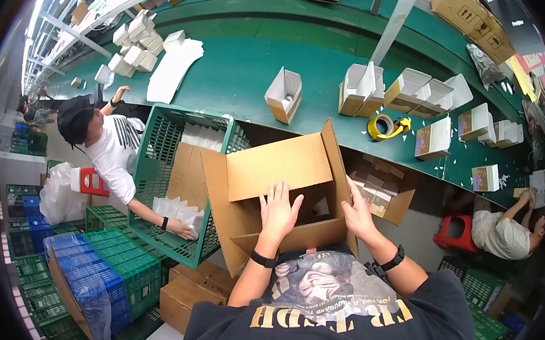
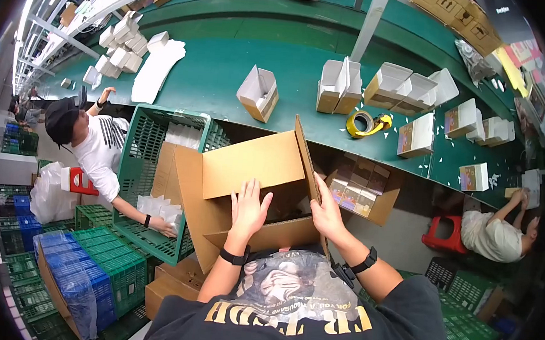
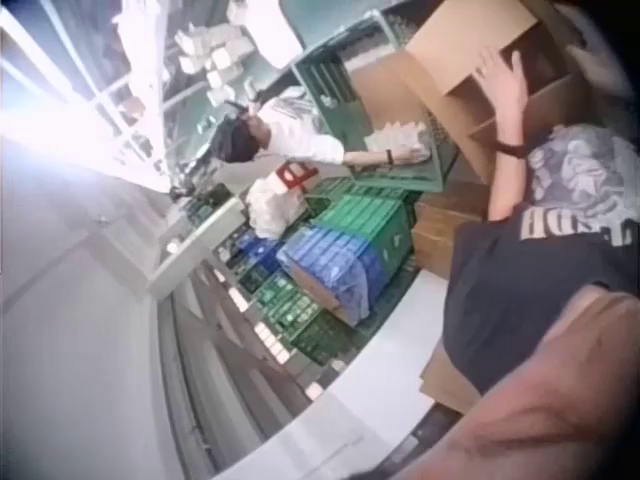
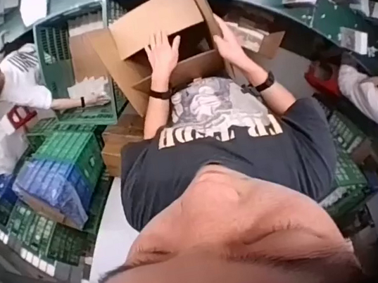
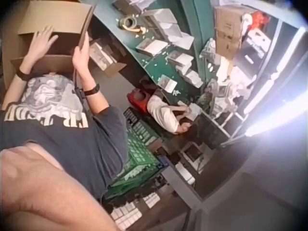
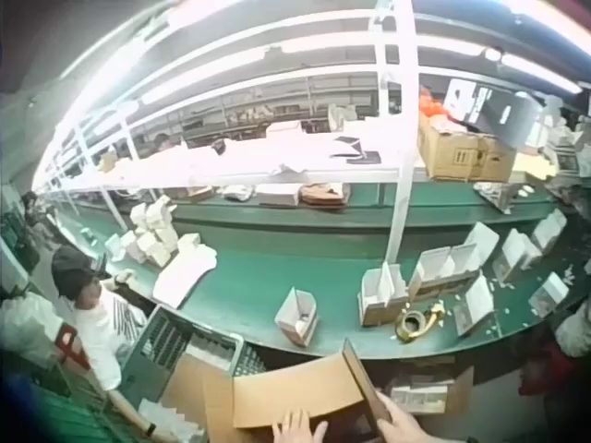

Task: The person closes the flaps of a cardboard box by hand and uses a handheld dispenser to seal the seams with tape. They pull the tape across the top and sides of the box, cutting it with the dispenser blade, and then press the tape down by hand.

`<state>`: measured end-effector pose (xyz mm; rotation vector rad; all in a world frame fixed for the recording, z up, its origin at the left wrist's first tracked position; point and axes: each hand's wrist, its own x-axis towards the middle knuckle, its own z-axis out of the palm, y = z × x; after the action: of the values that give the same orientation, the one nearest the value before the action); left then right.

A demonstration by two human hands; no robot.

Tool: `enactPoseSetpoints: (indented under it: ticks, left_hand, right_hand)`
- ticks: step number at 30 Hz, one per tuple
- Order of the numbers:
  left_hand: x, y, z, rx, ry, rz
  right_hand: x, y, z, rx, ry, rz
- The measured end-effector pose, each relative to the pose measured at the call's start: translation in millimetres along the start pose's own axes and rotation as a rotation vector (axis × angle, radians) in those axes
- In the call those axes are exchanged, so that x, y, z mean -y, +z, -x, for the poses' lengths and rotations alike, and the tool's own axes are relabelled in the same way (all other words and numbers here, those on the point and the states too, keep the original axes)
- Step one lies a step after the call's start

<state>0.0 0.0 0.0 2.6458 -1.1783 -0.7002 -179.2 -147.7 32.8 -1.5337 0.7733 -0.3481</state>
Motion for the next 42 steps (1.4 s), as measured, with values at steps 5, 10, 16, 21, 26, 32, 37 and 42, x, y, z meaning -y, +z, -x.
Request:
enactPoseSetpoints:
  ticks: [5,10,16,21,26,32,37,42]
  left_hand:
    - [6,3,-2,-0.325,0.165,0.054]
    - [11,14,-1,-0.349,0.239,0.023]
    - [7,43,-1,-0.284,0.231,-0.033]
    - [26,92,-25,-0.283,0.246,-0.074]
    - [33,106,-28,-0.255,0.224,-0.098]
    - [56,66,-20,-0.21,0.332,-0.193]
    - [48,-91,92,-0.362,0.202,0.109]
    - [102,-125,114,-0.652,-0.086,0.452]
  right_hand:
    - [9,-4,6,-0.013,0.013,0.055]
    - [8,-3,6,-0.007,0.016,0.055]
    - [4,-8,4,0.019,0.0,0.105]
    - [9,4,-2,0.119,-0.002,0.096]
    - [1,35,-10,0.252,-0.128,0.289]
    - [-13,96,-24,0.336,-0.259,0.664]
    - [-49,115,-32,0.257,-0.267,0.873]
    - [-73,130,-44,0.264,-0.324,1.035]
